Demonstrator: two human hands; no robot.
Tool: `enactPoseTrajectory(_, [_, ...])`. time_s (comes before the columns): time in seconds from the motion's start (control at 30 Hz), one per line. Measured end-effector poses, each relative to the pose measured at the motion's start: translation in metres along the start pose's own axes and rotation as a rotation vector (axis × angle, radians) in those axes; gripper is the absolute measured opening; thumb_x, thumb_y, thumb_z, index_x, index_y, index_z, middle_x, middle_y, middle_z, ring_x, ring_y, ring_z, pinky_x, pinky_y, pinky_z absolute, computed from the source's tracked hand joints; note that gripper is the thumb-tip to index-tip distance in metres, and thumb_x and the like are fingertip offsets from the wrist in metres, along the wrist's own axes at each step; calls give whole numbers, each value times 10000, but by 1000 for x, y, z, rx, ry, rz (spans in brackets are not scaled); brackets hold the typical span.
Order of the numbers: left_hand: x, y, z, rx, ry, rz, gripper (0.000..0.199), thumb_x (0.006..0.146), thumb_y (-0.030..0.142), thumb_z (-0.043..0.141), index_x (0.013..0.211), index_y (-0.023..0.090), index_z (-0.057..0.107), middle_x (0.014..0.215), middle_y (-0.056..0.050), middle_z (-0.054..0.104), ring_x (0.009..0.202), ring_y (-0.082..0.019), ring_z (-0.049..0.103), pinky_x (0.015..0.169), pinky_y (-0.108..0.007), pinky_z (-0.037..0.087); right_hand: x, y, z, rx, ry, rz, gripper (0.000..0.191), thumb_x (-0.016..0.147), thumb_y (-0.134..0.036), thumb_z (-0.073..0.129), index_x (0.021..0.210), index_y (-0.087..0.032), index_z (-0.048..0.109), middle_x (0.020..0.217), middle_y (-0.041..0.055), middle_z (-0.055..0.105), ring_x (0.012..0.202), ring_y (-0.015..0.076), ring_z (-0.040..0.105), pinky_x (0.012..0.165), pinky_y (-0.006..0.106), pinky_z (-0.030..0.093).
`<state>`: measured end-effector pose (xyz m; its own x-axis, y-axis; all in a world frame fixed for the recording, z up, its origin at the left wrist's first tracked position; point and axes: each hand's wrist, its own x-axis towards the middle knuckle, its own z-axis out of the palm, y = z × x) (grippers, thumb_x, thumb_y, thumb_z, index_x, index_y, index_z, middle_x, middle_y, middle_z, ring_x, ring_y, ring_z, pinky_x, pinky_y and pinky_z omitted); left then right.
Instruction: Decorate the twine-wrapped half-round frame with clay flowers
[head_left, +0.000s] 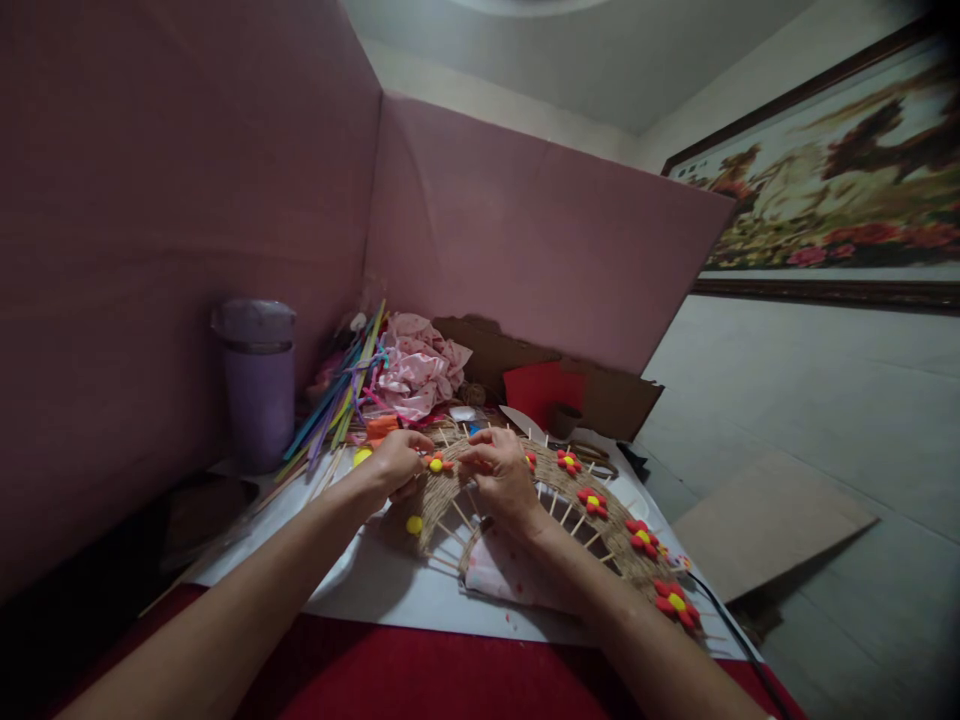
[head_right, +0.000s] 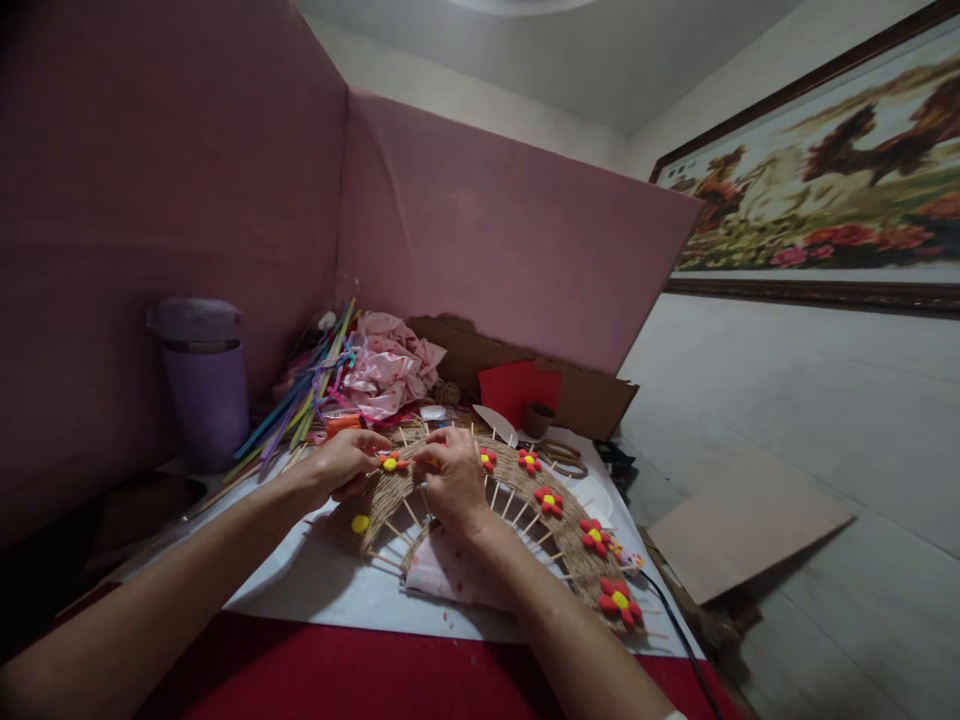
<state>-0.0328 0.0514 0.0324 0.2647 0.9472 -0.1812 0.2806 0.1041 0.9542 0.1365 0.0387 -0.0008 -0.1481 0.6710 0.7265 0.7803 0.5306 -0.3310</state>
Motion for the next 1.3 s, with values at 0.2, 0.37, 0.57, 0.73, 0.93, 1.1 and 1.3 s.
enactPoseTrajectory(0.2, [-3, 3, 1, 0, 7, -6, 423, 802, 10, 407, 1223, 18, 450, 301, 112, 301, 243, -61, 251, 313, -179, 141, -9, -12, -6, -112, -63, -65, 184, 747, -102, 625, 789, -259, 711, 970, 31, 609, 943, 215, 458, 824, 370, 366])
enactPoseTrajectory(0.37, [-1, 1, 1, 2, 19, 0, 408, 799, 36, 442, 1205, 28, 468, 309, 114, 302, 239, -58, 248, 313, -180, 136, -12, -19, -3, -198, -116, -98, 214, 790, -142, 577, 887, -282, 708, 1026, 46, 596, 982, 236, 426, 834, 393, 347])
enactPoseTrajectory(0.57, [1, -2, 0, 8, 26, -1, 399, 781, 63, 483, 1179, 46, 495, 326, 113, 310, 248, -60, 269, 318, -177, 152, -12, -18, -3, -175, -117, -107, 201, 801, -176, 574, 908, -287, 702, 1024, 41, 601, 976, 232, 431, 834, 389, 350])
enactPoseTrajectory(0.73, [2, -3, 0, 5, 27, -2, 411, 776, 47, 463, 1187, 44, 485, 349, 110, 321, 251, -56, 256, 325, -186, 141, -10, -19, -6, -165, -81, -59, 197, 780, -116, 572, 832, -257, 699, 979, 38, 613, 948, 228, 445, 825, 384, 357])
enactPoseTrajectory(0.93, [2, -2, 0, -4, 19, 2, 411, 774, 20, 436, 1183, 39, 475, 328, 111, 313, 255, -60, 259, 327, -183, 135, -4, -21, -1, -150, -88, -37, 109, 782, -180, 623, 818, -245, 702, 935, 46, 613, 936, 220, 454, 812, 361, 363])
enactPoseTrajectory(1.1, [2, -3, 1, -10, 25, 10, 369, 769, 60, 515, 1138, 44, 504, 313, 123, 299, 249, -54, 259, 319, -173, 140, -1, -20, 2, -126, -101, -29, 76, 768, -179, 650, 792, -239, 690, 905, 39, 616, 927, 215, 469, 808, 355, 357])
enactPoseTrajectory(1.3, [2, -3, 1, 5, 22, 15, 355, 783, 46, 497, 1138, 38, 514, 292, 124, 291, 236, -52, 249, 314, -169, 140, 0, -17, 2, -101, -143, -43, 62, 760, -222, 672, 818, -240, 682, 911, 29, 609, 933, 208, 471, 815, 352, 348])
